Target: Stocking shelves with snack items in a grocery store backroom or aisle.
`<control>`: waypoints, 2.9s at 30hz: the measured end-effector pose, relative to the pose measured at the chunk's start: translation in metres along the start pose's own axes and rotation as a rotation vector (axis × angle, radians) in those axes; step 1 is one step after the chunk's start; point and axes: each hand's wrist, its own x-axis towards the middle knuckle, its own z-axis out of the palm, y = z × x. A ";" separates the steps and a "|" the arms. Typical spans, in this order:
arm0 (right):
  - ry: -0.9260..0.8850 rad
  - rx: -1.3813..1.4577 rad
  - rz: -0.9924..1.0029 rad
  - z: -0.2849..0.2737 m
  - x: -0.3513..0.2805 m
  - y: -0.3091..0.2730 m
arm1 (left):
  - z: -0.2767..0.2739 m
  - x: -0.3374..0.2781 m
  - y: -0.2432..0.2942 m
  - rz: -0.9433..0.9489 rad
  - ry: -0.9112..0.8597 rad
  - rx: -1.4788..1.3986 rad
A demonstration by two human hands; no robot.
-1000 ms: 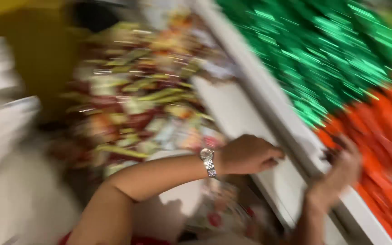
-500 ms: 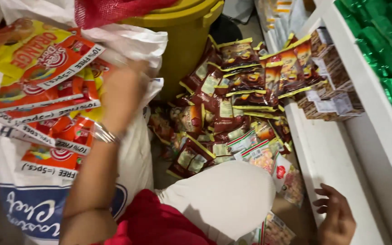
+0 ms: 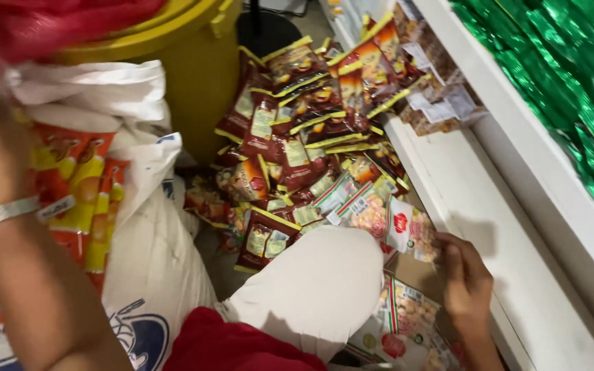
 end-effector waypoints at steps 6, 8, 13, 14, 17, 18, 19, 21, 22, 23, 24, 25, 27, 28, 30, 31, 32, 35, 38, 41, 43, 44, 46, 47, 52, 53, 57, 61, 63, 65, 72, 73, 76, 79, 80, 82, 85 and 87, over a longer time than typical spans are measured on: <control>-0.052 -0.292 -0.319 0.005 -0.001 -0.014 | -0.130 0.002 0.146 -0.037 -0.105 -0.332; -0.113 -0.339 -0.279 0.007 -0.003 -0.016 | -0.192 -0.003 0.219 0.105 -0.104 -1.100; -0.051 -0.654 -0.595 0.030 -0.006 -0.032 | -0.154 -0.036 0.354 0.039 -0.379 -1.732; -0.002 -0.687 -0.615 0.034 -0.007 -0.039 | -0.148 -0.042 0.389 0.084 -0.498 -1.925; 0.330 -0.598 -0.688 0.027 -0.003 -0.026 | -0.170 -0.082 0.487 -0.145 -0.857 -2.412; 0.353 -0.623 -0.677 0.016 0.002 0.009 | -0.174 -0.087 0.503 -0.131 -0.883 -2.435; 0.435 -0.194 -0.367 0.003 0.005 0.045 | -0.179 -0.094 0.517 -0.202 -0.994 -2.530; 0.520 0.225 -0.055 -0.018 0.005 0.090 | -0.178 -0.101 0.536 -0.271 -1.139 -2.630; 0.522 0.255 -0.142 -0.026 0.003 0.098 | -0.172 -0.100 0.542 -0.104 -1.046 -2.591; 0.518 0.284 -0.237 -0.033 0.005 0.106 | -0.165 -0.097 0.548 0.061 -0.940 -2.544; 0.538 0.274 -0.243 -0.033 -0.003 0.081 | -0.163 -0.096 0.540 0.075 -0.955 -2.560; 0.499 0.165 -0.230 -0.033 -0.006 0.056 | -0.159 -0.092 0.534 0.311 -0.591 -2.136; 0.485 0.052 -0.233 -0.031 -0.007 0.021 | -0.145 -0.098 0.527 0.503 -0.235 -1.698; 0.464 0.126 -0.144 -0.029 -0.004 0.010 | -0.133 -0.108 0.526 0.420 -0.581 -1.850; 0.459 0.198 -0.059 -0.027 -0.003 -0.004 | -0.113 -0.125 0.520 0.351 -0.955 -1.971; 0.432 0.307 0.014 -0.028 -0.005 -0.006 | -0.105 -0.134 0.516 0.333 -1.101 -2.016; 0.403 0.416 0.084 -0.028 -0.006 -0.009 | -0.096 -0.142 0.513 0.316 -1.250 -2.053; 0.122 0.156 0.058 -0.046 -0.033 -0.032 | -0.101 -0.151 0.507 0.286 -1.373 -2.020; 0.142 0.316 0.351 -0.049 -0.081 -0.054 | -0.107 -0.167 0.495 0.214 -1.749 -1.831; 0.290 0.245 0.294 -0.073 -0.152 0.007 | -0.138 -0.171 0.498 0.950 -1.429 -1.915; 0.415 0.340 0.209 -0.083 -0.178 0.013 | -0.156 -0.185 0.519 1.054 -1.465 -1.947; 0.513 0.438 0.123 -0.089 -0.191 0.015 | -0.166 -0.192 0.527 1.135 -1.492 -1.966; 0.600 0.597 -0.021 -0.095 -0.202 -0.004 | -0.200 -0.184 0.552 1.142 -1.629 -1.898; 0.672 0.764 -0.170 -0.097 -0.205 -0.013 | -0.217 -0.180 0.565 1.142 -1.760 -1.811; 1.060 0.457 -0.094 -0.153 -0.212 -0.033 | -0.265 -0.202 0.649 1.138 -1.513 -2.082; 1.127 0.468 -0.038 -0.167 -0.206 -0.045 | -0.275 -0.205 0.667 1.069 -1.442 -2.026; 1.071 0.408 -0.157 -0.235 -0.174 -0.053 | -0.284 -0.224 0.733 0.964 -1.380 -2.349; 1.063 0.308 -0.269 -0.299 -0.139 -0.037 | -0.298 -0.197 0.760 0.994 -1.242 -2.172; 1.065 0.292 -0.290 -0.326 -0.122 -0.023 | -0.291 -0.194 0.779 1.044 -1.090 -1.982; 1.116 0.168 -0.151 -0.349 -0.105 -0.008 | -0.270 -0.212 0.808 1.083 -0.977 -1.999; 1.130 -0.125 -0.007 -0.397 -0.070 0.026 | -0.266 -0.207 0.809 1.193 -0.390 -1.942; 1.135 -0.152 0.008 -0.398 -0.068 0.026 | -0.266 -0.206 0.807 1.240 -0.396 -1.867; 1.134 -0.293 0.069 -0.394 -0.064 0.020 | -0.264 -0.207 0.812 1.291 -0.347 -1.775; 1.131 -0.565 0.146 -0.390 -0.067 0.014 | -0.263 -0.215 0.822 1.299 -0.201 -1.693; 1.131 -0.720 0.168 -0.389 -0.067 0.011 | -0.264 -0.217 0.825 1.296 -0.104 -1.624; 1.140 -0.867 0.063 -0.396 -0.068 0.028 | -0.268 -0.217 0.824 1.277 -0.084 -1.613; 1.116 -1.036 -0.035 -0.411 -0.068 0.047 | -0.271 -0.220 0.824 1.260 -0.057 -1.576; 1.083 -1.060 -0.015 -0.418 -0.069 0.051 | -0.271 -0.221 0.821 1.263 -0.064 -1.549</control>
